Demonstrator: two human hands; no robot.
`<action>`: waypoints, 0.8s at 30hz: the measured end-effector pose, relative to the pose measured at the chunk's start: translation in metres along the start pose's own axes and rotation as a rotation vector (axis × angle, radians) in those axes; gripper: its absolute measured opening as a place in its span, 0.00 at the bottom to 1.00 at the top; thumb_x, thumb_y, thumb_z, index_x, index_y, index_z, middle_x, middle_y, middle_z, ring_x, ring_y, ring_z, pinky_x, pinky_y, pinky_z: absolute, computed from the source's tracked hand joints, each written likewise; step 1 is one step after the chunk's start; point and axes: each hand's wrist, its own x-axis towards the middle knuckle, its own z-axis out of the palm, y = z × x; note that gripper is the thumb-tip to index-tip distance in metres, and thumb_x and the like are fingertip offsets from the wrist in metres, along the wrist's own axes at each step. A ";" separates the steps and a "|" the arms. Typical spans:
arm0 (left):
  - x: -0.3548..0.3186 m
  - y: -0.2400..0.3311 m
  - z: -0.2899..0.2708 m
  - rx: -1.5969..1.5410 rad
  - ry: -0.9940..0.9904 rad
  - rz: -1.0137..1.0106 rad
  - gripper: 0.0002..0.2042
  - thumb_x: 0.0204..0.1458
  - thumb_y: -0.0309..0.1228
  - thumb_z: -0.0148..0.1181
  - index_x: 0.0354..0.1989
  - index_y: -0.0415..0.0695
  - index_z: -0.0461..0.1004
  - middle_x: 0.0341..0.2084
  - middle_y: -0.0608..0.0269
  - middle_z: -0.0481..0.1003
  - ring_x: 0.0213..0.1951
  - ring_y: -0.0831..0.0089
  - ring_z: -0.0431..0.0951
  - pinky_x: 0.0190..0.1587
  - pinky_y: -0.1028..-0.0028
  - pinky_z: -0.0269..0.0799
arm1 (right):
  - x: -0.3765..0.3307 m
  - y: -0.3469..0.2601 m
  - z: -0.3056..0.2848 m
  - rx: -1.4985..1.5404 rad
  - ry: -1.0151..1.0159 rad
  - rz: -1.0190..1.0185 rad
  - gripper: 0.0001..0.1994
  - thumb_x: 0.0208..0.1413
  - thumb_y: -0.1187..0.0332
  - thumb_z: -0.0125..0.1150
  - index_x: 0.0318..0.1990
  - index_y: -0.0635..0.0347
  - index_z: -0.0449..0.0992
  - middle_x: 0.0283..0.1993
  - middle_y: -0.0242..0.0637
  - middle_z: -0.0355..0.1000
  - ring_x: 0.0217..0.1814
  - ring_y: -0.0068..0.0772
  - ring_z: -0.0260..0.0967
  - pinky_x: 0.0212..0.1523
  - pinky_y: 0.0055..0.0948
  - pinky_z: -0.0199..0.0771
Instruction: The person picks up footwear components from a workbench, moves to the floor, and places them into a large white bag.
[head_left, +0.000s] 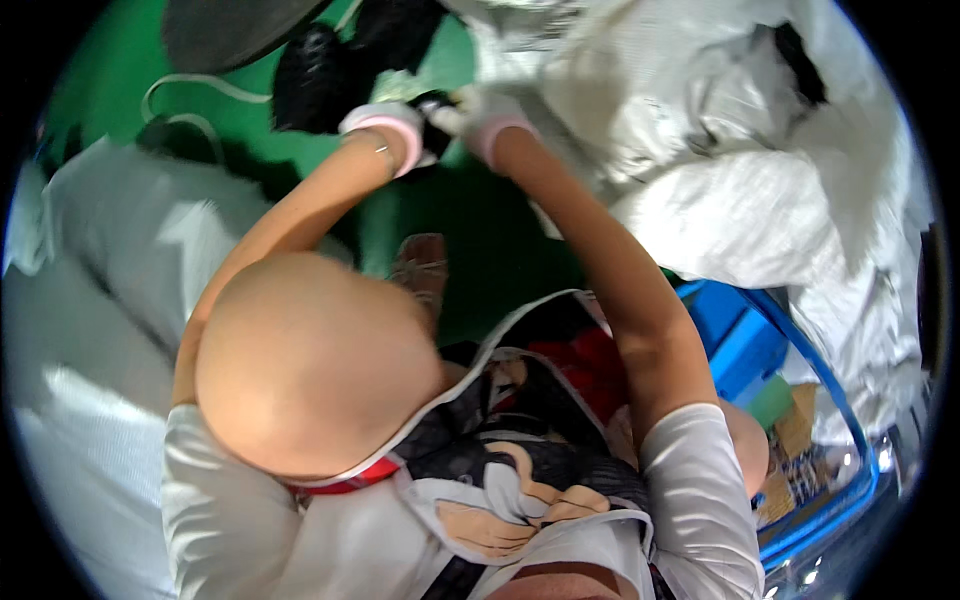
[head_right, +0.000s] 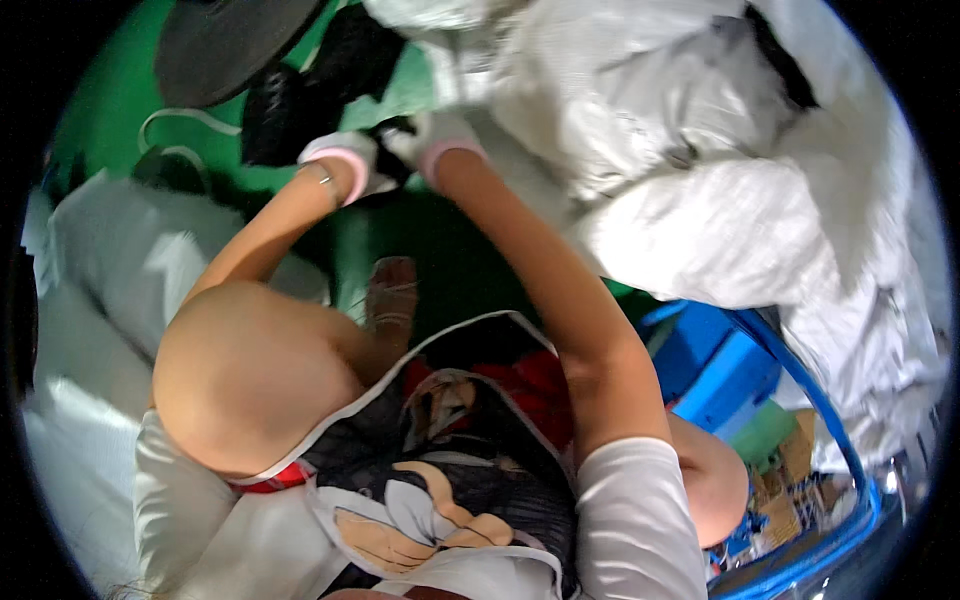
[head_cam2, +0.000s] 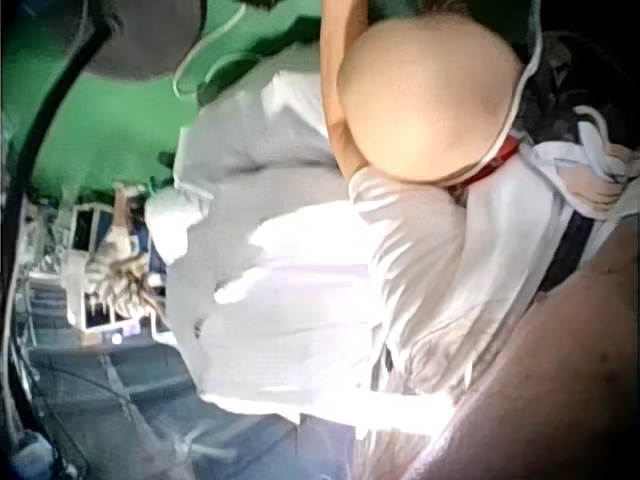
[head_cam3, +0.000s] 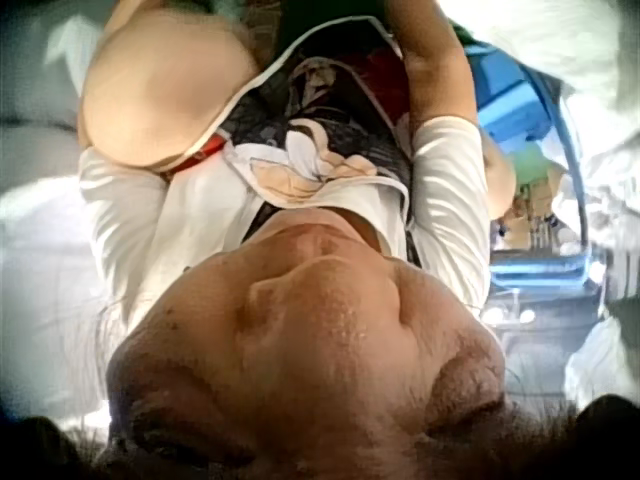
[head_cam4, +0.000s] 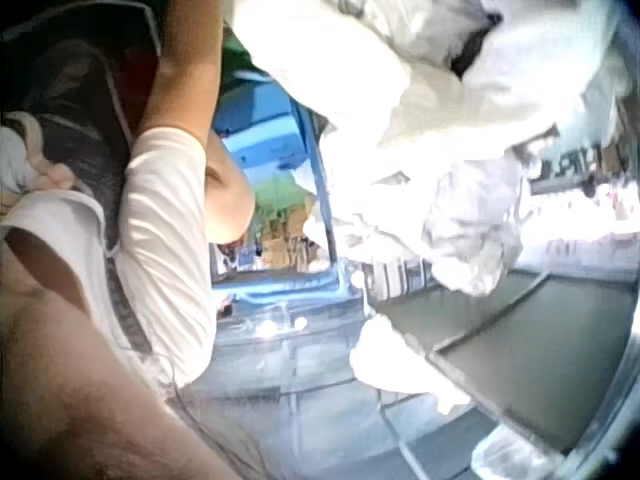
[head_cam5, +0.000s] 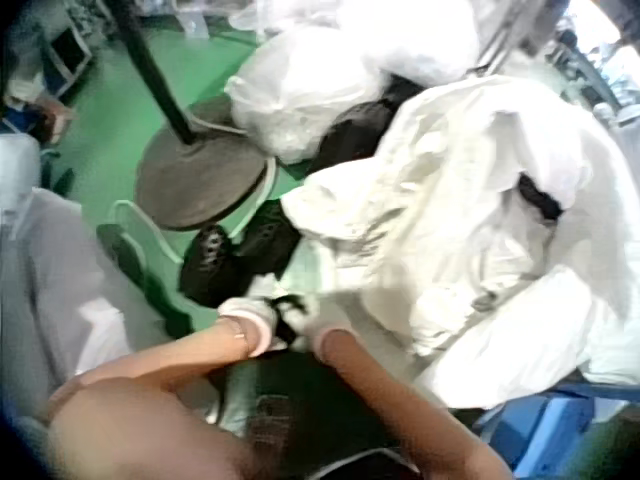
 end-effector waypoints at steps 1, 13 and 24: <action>0.004 -0.003 0.000 0.015 -0.036 -0.006 0.23 0.46 0.51 0.61 0.43 0.46 0.79 0.48 0.57 0.75 0.49 0.59 0.76 0.49 0.64 0.73 | -0.002 0.003 -0.002 -0.019 -0.057 -0.095 0.26 0.52 0.45 0.55 0.42 0.63 0.76 0.38 0.47 0.76 0.41 0.47 0.74 0.44 0.38 0.71; -0.078 0.053 -0.184 -0.069 0.790 0.915 0.17 0.56 0.40 0.53 0.49 0.44 0.74 0.38 0.57 0.76 0.37 0.66 0.78 0.42 0.71 0.74 | -0.088 0.117 -0.334 0.123 0.148 0.283 0.13 0.60 0.63 0.52 0.46 0.62 0.72 0.40 0.35 0.71 0.40 0.26 0.70 0.40 0.24 0.74; -0.024 0.087 -0.245 0.289 1.903 0.563 0.13 0.50 0.35 0.53 0.44 0.49 0.75 0.45 0.67 0.71 0.52 0.68 0.66 0.56 0.69 0.62 | -0.067 0.173 -0.443 -1.238 0.628 0.344 0.24 0.55 0.61 0.46 0.61 0.51 0.63 0.60 0.46 0.65 0.60 0.51 0.63 0.61 0.40 0.61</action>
